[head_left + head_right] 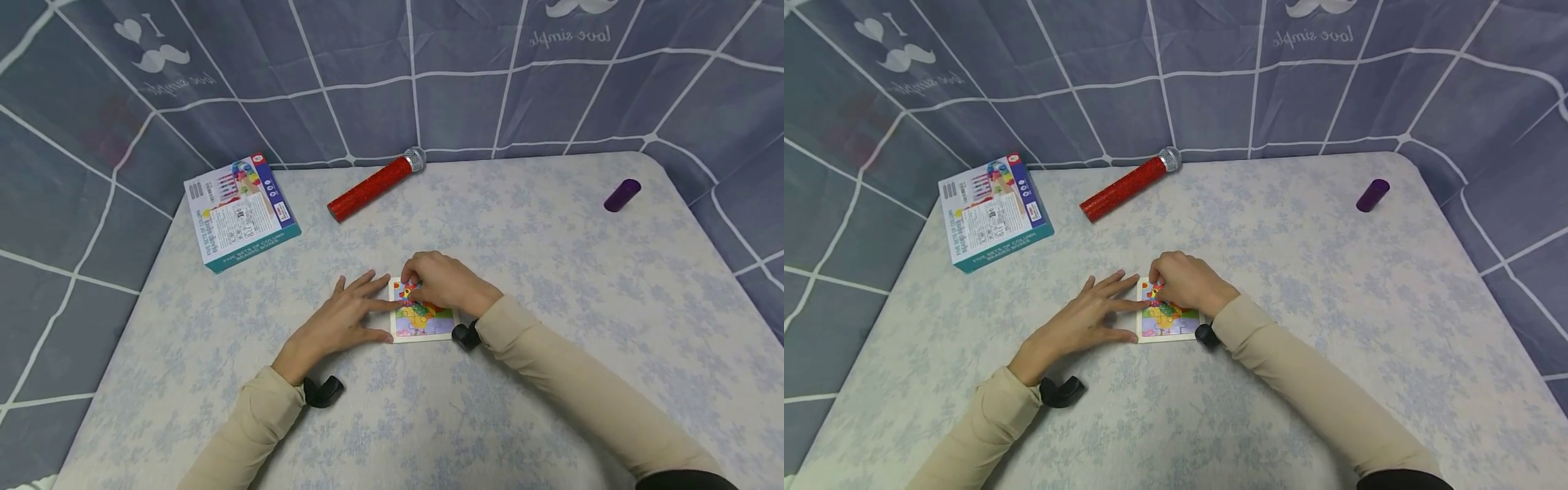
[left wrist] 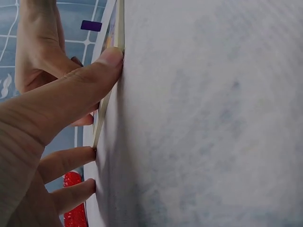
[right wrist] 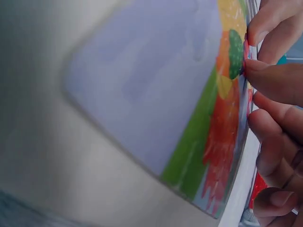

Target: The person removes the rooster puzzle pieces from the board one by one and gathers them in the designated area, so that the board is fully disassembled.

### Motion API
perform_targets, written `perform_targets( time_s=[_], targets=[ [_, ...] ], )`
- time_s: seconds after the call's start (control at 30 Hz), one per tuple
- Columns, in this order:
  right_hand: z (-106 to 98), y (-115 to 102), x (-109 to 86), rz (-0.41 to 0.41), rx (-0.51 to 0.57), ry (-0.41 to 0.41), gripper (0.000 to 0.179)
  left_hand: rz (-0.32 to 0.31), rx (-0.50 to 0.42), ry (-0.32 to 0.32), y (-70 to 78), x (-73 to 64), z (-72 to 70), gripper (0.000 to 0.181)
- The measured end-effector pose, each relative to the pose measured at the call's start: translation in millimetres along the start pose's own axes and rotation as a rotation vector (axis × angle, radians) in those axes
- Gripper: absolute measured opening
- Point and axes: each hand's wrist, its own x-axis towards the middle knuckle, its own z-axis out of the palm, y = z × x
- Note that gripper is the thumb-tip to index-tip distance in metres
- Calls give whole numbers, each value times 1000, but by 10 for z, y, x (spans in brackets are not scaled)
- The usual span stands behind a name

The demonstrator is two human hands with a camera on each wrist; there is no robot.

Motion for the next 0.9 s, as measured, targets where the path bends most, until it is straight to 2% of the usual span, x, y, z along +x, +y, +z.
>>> perform_targets(
  time_s=[0.23,0.47,0.9],
  targets=[
    [-41,-65,19,6,-32,-21,21,-9,0,-49,28,19,-31,57],
    [-72,-136,-8,24,-162,-28,27,0,36,-86,40,28,-60,60],
    [-84,-133,12,12,-145,-57,26,-5,-3,-99,52,21,-71,53]
  ],
)
